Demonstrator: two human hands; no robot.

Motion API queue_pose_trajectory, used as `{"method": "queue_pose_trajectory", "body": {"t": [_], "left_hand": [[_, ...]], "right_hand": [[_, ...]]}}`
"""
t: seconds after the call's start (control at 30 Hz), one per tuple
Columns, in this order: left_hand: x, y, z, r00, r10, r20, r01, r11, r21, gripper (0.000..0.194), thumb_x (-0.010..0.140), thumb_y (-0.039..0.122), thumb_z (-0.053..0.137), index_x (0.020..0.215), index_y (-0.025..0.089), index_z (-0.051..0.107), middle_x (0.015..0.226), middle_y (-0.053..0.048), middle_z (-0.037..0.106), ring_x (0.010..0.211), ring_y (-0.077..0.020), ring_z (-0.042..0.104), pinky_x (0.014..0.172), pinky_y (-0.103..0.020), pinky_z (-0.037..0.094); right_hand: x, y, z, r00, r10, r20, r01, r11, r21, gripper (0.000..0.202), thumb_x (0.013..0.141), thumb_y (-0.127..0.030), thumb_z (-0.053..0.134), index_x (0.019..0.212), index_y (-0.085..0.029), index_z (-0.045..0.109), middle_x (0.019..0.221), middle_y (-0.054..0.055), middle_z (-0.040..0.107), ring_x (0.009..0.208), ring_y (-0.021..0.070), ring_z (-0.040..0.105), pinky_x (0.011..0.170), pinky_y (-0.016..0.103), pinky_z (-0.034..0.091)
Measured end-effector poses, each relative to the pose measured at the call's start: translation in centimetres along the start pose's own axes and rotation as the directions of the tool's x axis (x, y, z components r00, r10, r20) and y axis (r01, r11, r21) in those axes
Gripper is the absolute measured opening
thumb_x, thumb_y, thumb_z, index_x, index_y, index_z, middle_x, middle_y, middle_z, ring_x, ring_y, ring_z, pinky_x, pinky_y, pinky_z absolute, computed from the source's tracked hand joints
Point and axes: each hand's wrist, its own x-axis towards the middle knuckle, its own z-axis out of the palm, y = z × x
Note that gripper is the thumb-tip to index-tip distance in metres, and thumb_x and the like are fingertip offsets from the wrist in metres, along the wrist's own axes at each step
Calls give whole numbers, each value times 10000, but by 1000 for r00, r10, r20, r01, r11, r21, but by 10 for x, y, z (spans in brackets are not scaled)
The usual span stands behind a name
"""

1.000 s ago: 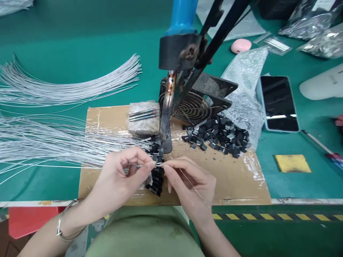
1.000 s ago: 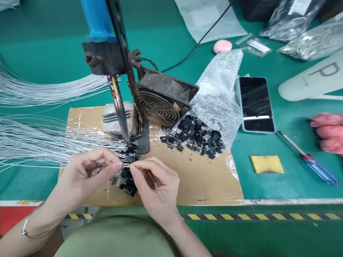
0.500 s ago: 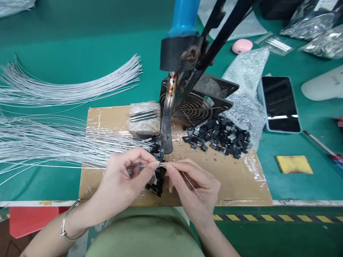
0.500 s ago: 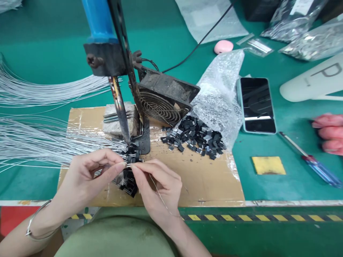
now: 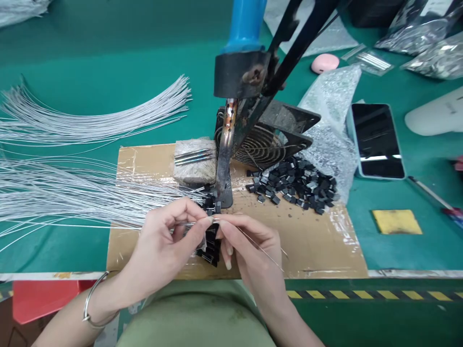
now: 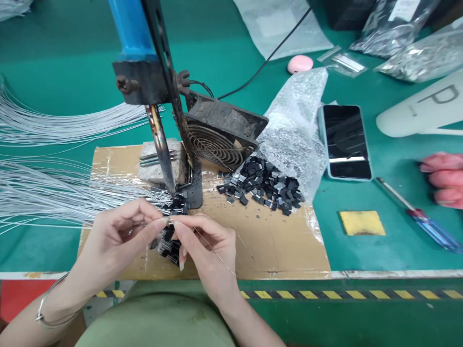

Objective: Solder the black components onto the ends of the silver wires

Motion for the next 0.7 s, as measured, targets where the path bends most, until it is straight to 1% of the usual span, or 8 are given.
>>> {"method": "queue_pose_trajectory", "body": {"t": [0.2, 0.47, 0.7], "left_hand": [[-2, -5, -1, 1000, 16, -21, -15, 999, 44, 209, 1009, 317, 658, 849, 188, 689, 704, 2, 640, 590, -113, 443, 527, -245, 317], [-5, -6, -1, 999, 25, -20, -24, 997, 77, 201, 1013, 312, 638, 859, 191, 684, 717, 3, 631, 590, -118, 421, 527, -255, 314], [-5, -4, -2, 1000, 30, 4, -30, 994, 105, 195, 1009, 275, 632, 836, 190, 661, 667, 32, 559, 570, -106, 370, 502, -240, 282]], "right_hand": [[2, 2, 4, 998, 69, -13, -67, 995, 79, 98, 893, -347, 841, 926, -262, 878, 683, -20, 704, 417, 28, 558, 381, 118, 450], [2, 1, 4, 993, 115, -13, -113, 987, 114, 117, 866, -357, 863, 880, -241, 872, 648, -28, 688, 398, 23, 547, 365, 100, 446], [7, -7, 2, 982, 185, 33, -188, 970, 157, 125, 798, -339, 899, 797, -218, 867, 596, -27, 680, 376, 34, 539, 345, 108, 451]]}}
